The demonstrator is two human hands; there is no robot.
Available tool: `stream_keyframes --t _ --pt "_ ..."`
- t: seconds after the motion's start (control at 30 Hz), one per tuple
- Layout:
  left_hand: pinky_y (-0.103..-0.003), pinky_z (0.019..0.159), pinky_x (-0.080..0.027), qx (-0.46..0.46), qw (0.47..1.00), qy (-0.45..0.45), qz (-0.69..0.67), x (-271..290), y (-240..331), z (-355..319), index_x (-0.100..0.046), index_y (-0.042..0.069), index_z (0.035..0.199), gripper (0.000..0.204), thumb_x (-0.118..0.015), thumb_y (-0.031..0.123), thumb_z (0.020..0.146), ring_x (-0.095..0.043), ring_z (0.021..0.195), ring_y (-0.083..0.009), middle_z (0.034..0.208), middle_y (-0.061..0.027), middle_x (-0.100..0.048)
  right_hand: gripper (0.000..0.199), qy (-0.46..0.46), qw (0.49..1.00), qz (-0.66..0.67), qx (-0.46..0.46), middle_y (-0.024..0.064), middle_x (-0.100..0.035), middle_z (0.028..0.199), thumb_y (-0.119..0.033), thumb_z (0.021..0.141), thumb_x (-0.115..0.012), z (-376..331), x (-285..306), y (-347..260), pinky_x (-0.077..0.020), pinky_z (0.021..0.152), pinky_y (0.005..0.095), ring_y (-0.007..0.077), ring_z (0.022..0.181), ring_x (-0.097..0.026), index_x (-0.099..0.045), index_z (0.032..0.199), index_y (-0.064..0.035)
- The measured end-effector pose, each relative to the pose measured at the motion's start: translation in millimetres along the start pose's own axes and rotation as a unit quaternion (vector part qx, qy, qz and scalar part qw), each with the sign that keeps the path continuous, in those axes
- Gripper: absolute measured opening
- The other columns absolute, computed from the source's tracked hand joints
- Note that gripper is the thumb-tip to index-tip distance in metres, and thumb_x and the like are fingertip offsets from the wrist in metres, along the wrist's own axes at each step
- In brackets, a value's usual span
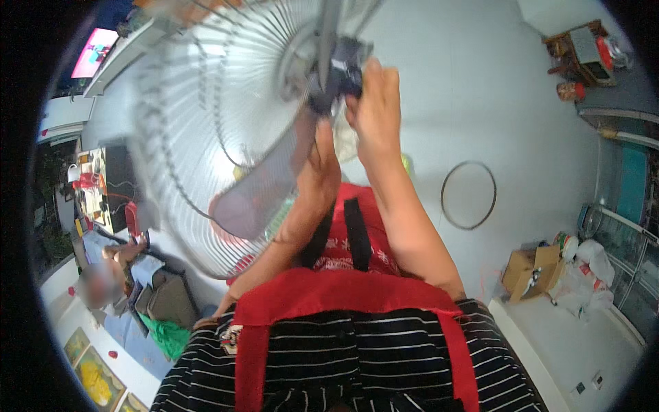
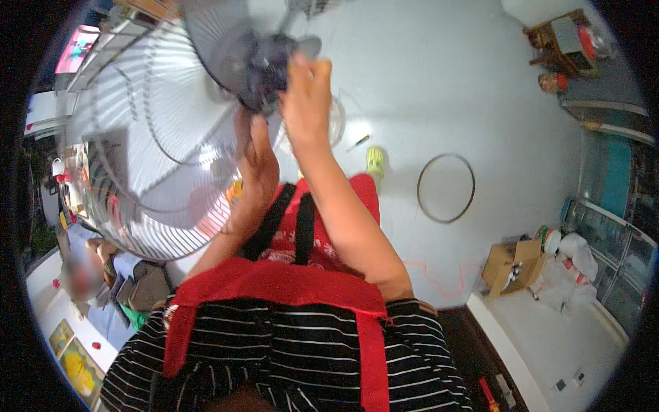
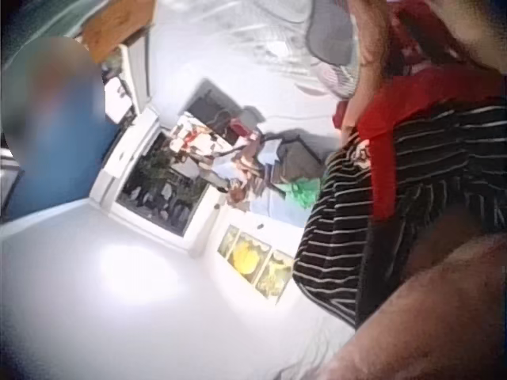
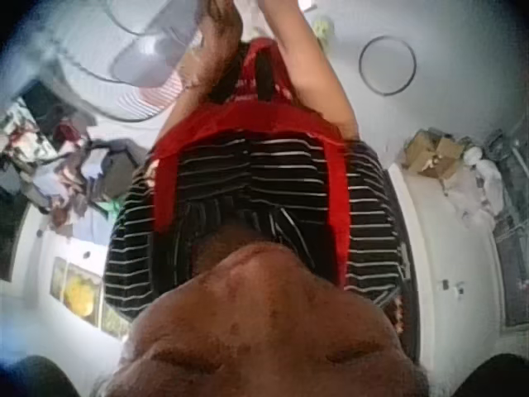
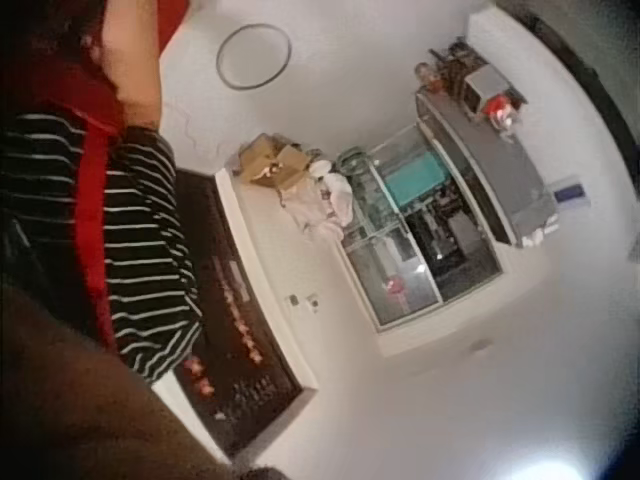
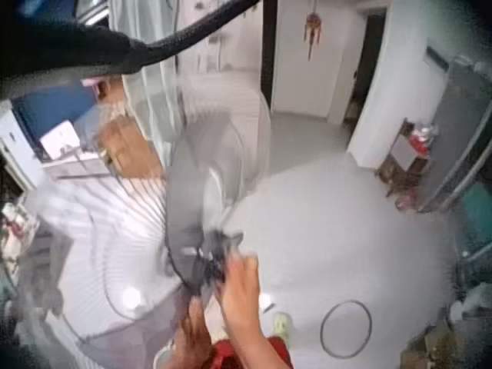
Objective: The person disassembles a standing electric fan. They remove the front grille, then the fan blade, and finally the rear grille, placing the parts on the floor.
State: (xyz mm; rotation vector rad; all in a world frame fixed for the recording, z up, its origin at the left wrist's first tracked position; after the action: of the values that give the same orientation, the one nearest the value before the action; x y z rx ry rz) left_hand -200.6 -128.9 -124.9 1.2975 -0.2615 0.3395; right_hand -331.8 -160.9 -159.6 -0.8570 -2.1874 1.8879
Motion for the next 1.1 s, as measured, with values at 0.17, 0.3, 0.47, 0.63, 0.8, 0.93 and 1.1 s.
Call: stream_keyframes --t 0.17,0.3,0.47,0.63,0.8,0.93,1.1 --pt "-0.034 0.103 -0.023 0.036 0.983 -0.168 0.062 -9 2 -4 -0.033 -0.002 0.131 0.044 -0.028 0.023 0.096 -0.034 0.124 -0.0333 0.132 -0.0222 -0.037 0.035 -0.078 0.951 -0.205 0.216 0.0052 -0.054 0.075 -0.019 0.082 -0.064 -10 21 -43 -0.0446 0.058 0.0255 0.0113 0.063 -0.053 -0.047 0.108 -0.003" --pt "-0.035 0.103 -0.024 0.051 0.982 -0.16 0.091 -3 9 -6 -0.034 -0.003 0.131 0.043 -0.029 0.022 0.096 -0.034 0.124 -0.0339 0.131 -0.0215 -0.039 0.025 -0.122 0.941 -0.23 0.218 0.0072 -0.059 0.073 -0.014 0.077 -0.068 -13 15 -50 -0.0463 0.059 0.0251 0.0118 0.066 -0.059 -0.055 0.094 -0.0008" --pt "-0.036 0.101 -0.027 0.098 0.989 -0.106 0.04 -2 -16 -11 -0.038 -0.001 0.129 0.042 -0.031 0.024 0.096 -0.038 0.121 -0.0345 0.128 -0.0222 -0.043 0.025 -0.155 0.984 -0.04 -0.079 0.0066 -0.059 0.067 -0.024 0.088 -0.057 -7 11 -10 -0.0459 0.054 0.0232 0.0116 0.058 -0.058 -0.051 0.094 0.0003" --pt "-0.036 0.097 -0.032 0.087 0.992 -0.076 0.056 -1 -15 -12 -0.042 0.0 0.127 0.042 -0.034 0.027 0.095 -0.043 0.116 -0.0363 0.123 -0.0231 -0.048 0.031 -0.16 0.987 -0.033 0.009 0.0085 -0.059 0.072 -0.018 0.086 -0.059 -11 12 -34 -0.0492 0.055 0.0252 0.0139 0.062 -0.06 -0.042 0.104 0.0014" --pt "-0.037 0.093 -0.035 0.06 0.995 -0.025 0.079 2 -13 -12 -0.043 0.001 0.125 0.041 -0.035 0.027 0.095 -0.045 0.113 -0.0376 0.12 -0.0223 -0.051 0.027 -0.204 0.975 -0.091 -0.014 0.0101 -0.061 0.076 -0.015 0.083 -0.063 -4 12 -25 -0.0487 0.054 0.0249 0.0137 0.063 -0.061 -0.047 0.096 0.0024" --pt "-0.039 0.086 -0.04 0.072 0.995 0.006 0.066 10 -4 -13 -0.051 0.0 0.116 0.034 -0.042 0.024 0.093 -0.052 0.101 -0.0366 0.108 -0.0211 -0.056 0.029 -0.284 0.94 -0.081 -0.172 0.0104 -0.061 0.077 -0.017 0.085 -0.061 -3 10 -1 -0.0485 0.052 0.0251 0.0148 0.063 -0.061 -0.045 0.099 0.0028" --pt "-0.042 0.083 -0.04 0.006 0.993 0.06 0.106 12 -7 -12 -0.054 0.001 0.113 0.032 -0.045 0.024 0.092 -0.053 0.095 -0.0364 0.103 -0.0193 -0.058 0.031 -0.263 0.957 -0.123 0.018 0.0121 -0.062 0.083 -0.02 0.087 -0.058 -8 5 -28 -0.0482 0.055 0.0244 0.0169 0.069 -0.062 -0.042 0.106 -0.0002"
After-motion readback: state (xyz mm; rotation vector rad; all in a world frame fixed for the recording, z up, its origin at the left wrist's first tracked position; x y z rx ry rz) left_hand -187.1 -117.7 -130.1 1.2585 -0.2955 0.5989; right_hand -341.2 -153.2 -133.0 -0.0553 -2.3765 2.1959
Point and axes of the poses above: each hand's wrist, its own z-axis towards the middle knuckle, its own x-axis out of the back of the hand, y = z × x, the point moved 10 cm from there along z, towards the middle knuckle
